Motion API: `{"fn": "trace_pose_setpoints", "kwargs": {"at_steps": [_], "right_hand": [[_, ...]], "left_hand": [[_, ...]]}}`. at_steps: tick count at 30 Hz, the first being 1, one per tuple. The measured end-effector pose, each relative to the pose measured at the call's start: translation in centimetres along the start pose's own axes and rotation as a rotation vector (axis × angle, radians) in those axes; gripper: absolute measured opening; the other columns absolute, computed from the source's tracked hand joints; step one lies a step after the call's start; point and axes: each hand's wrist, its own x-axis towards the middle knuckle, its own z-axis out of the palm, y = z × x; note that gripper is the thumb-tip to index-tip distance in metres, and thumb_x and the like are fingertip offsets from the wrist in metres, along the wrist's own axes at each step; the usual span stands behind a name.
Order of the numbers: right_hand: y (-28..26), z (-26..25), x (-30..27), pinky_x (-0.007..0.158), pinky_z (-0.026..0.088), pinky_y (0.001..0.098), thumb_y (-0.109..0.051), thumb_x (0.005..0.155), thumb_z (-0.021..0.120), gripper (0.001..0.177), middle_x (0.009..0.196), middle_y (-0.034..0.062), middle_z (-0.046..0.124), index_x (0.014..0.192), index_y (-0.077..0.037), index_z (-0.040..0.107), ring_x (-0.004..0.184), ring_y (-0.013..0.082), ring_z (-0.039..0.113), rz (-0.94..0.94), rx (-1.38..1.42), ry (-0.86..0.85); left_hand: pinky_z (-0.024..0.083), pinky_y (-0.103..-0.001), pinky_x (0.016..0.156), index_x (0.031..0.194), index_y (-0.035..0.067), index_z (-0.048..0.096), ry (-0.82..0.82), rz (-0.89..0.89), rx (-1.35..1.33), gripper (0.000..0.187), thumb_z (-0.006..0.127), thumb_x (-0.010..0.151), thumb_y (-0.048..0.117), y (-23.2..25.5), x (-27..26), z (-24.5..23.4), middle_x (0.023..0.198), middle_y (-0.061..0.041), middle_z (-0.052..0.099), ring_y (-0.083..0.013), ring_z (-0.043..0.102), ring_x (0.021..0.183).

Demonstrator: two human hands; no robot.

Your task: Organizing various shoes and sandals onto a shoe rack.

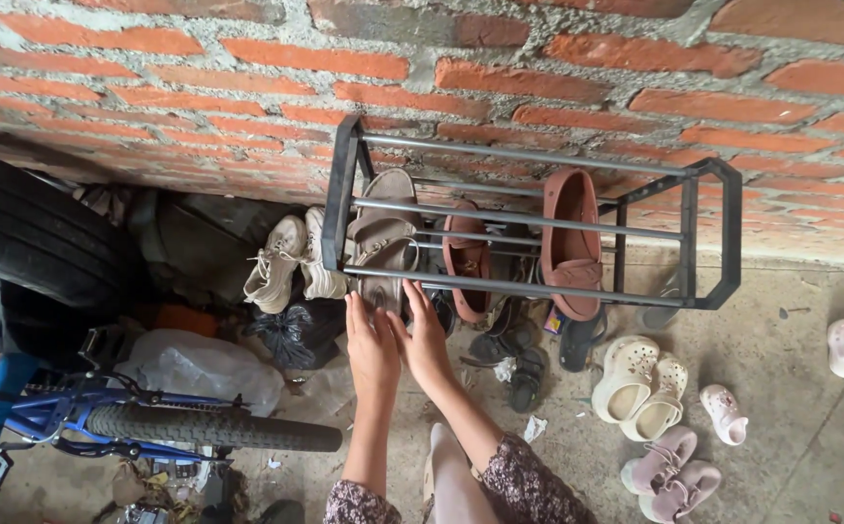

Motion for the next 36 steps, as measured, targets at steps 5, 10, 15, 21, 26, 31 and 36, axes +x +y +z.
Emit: {"fn": "trace_pose_setpoints", "kwargs": {"at_steps": [5, 10, 15, 21, 26, 31, 36], "right_hand": [[-0.8, 0.6, 0.6, 0.104, 0.053, 0.0401, -0.020, 0.095, 0.068, 0.064, 0.154, 0.0213, 0.050, 0.153, -0.010, 0.040, 0.130, 0.0333, 0.062, 0.106, 0.051, 0.009], [1.5, 2.0, 0.6, 0.095, 0.060, 0.0361, -0.022, 0.098, 0.069, 0.066, 0.145, 0.0240, 0.057, 0.157, -0.013, 0.040, 0.120, 0.0268, 0.070, 0.254, 0.108, -0.003], [0.7, 1.8, 0.9, 0.082, 0.063, 0.0290, -0.010, 0.098, 0.061, 0.065, 0.151, 0.0177, 0.050, 0.157, -0.020, 0.034, 0.112, 0.0239, 0.073, 0.519, 0.331, -0.063], [0.3, 0.9, 0.6, 0.081, 0.067, 0.0255, -0.005, 0.095, 0.063, 0.061, 0.149, 0.0152, 0.057, 0.152, -0.018, 0.045, 0.110, 0.0211, 0.074, 0.494, 0.373, 0.010], [-0.3, -0.8, 0.0, 0.090, 0.063, 0.0289, -0.004, 0.092, 0.067, 0.063, 0.144, 0.0152, 0.061, 0.151, -0.019, 0.049, 0.114, 0.0227, 0.073, 0.433, 0.306, 0.022], [-0.8, -2.7, -1.4, 0.099, 0.059, 0.0315, -0.001, 0.089, 0.070, 0.066, 0.138, 0.0157, 0.066, 0.150, -0.018, 0.050, 0.120, 0.0225, 0.071, 0.314, 0.246, 0.053], [-0.1, -4.1, -2.9, 0.099, 0.059, 0.0325, -0.001, 0.088, 0.073, 0.065, 0.135, 0.0163, 0.068, 0.148, -0.018, 0.054, 0.122, 0.0232, 0.070, 0.293, 0.192, 0.066]], "left_hand": [[0.049, -0.044, 0.103, 0.147, -0.008, 0.044, 0.025, -0.097, -0.022, 0.056, 0.056, 0.102, 0.024, 0.6, 0.8, 0.0, 0.143, -0.034, 0.053, -0.0468, 0.058, 0.127], [0.058, -0.039, 0.091, 0.146, 0.000, 0.053, -0.018, -0.388, -0.110, 0.052, 0.060, 0.101, 0.026, 0.1, 1.5, 0.1, 0.125, -0.027, 0.070, -0.0325, 0.075, 0.110], [0.066, -0.030, 0.076, 0.138, 0.003, 0.060, 0.025, -0.461, -0.464, 0.044, 0.064, 0.095, 0.008, -1.6, 1.6, 0.3, 0.134, -0.015, 0.068, -0.0192, 0.073, 0.107], [0.064, -0.031, 0.074, 0.136, 0.005, 0.064, 0.052, -0.551, -0.515, 0.041, 0.065, 0.095, 0.005, 0.3, 1.1, 0.0, 0.130, -0.013, 0.071, -0.0188, 0.072, 0.103], [0.063, -0.031, 0.077, 0.137, 0.005, 0.063, 0.066, -0.568, -0.649, 0.043, 0.065, 0.094, 0.003, -1.1, -0.2, 1.2, 0.127, -0.013, 0.072, -0.0170, 0.071, 0.104], [0.063, -0.031, 0.078, 0.138, 0.005, 0.061, 0.069, -0.573, -0.667, 0.044, 0.063, 0.095, 0.002, -0.1, -2.3, 1.2, 0.126, -0.014, 0.072, -0.0181, 0.072, 0.104], [0.064, -0.031, 0.082, 0.140, 0.004, 0.059, 0.065, -0.580, -0.737, 0.045, 0.062, 0.095, 0.002, -0.6, -4.6, 2.0, 0.129, -0.016, 0.070, -0.0193, 0.071, 0.106]]}}
